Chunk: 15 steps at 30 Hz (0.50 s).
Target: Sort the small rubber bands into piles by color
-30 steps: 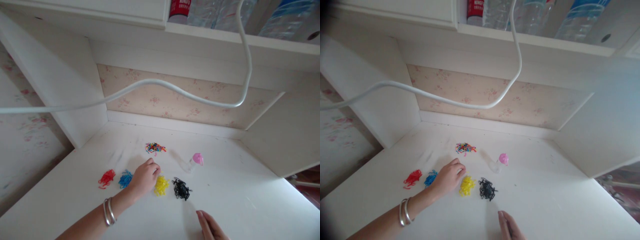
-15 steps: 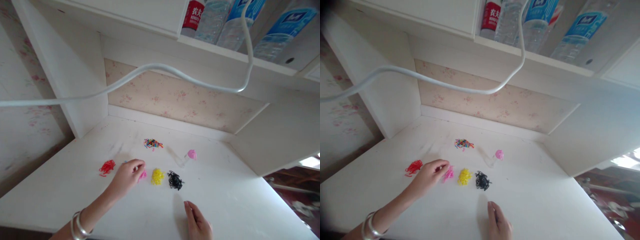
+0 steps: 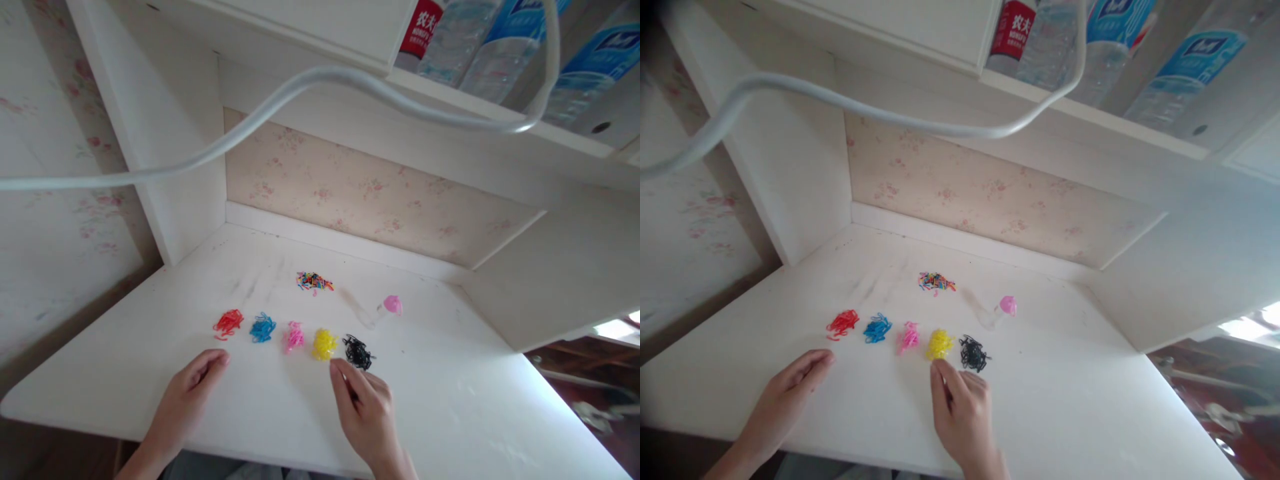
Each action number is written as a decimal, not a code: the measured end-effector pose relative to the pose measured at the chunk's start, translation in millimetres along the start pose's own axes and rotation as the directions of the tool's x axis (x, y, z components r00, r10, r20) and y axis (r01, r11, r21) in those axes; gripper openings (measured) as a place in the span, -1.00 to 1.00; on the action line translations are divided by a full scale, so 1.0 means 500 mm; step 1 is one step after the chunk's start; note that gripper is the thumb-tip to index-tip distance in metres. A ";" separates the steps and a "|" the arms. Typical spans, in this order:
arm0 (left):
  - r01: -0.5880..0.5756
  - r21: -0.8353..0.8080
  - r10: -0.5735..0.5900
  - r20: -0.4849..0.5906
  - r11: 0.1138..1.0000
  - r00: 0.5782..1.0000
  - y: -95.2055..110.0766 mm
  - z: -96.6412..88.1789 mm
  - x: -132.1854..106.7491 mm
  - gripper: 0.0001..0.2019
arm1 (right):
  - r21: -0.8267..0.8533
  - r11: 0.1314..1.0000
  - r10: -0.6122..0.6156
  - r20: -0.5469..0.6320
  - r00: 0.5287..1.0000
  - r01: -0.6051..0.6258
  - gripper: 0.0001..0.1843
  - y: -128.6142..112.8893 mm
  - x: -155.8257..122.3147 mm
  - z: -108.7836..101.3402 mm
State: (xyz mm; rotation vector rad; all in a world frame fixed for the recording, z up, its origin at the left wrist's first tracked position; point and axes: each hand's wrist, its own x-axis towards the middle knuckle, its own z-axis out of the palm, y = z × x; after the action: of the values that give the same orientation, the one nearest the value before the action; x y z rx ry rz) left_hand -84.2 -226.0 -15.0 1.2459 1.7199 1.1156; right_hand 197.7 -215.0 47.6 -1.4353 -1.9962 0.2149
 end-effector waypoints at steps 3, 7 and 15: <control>-0.008 -0.076 0.007 -0.002 0.997 1.000 0.000 -0.004 -0.003 -0.65 | -0.149 0.984 0.117 0.124 0.985 -0.098 -0.60 -0.027 0.092 0.025; -0.048 -0.076 0.048 0.004 0.996 0.999 -0.001 -0.007 -0.012 -0.59 | -0.427 0.881 0.334 0.255 0.907 -0.205 -0.64 -0.013 0.200 0.078; -0.089 -0.082 0.091 0.022 0.993 0.996 0.000 -0.004 -0.007 -0.61 | -0.539 0.781 0.508 0.256 0.822 -0.315 -0.61 0.047 0.299 0.172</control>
State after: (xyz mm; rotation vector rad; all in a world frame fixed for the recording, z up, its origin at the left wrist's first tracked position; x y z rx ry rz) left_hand -85.2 -229.9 -14.1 1.2927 1.5970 1.2041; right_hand 138.3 -52.1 31.7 -2.3266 -2.0949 0.2250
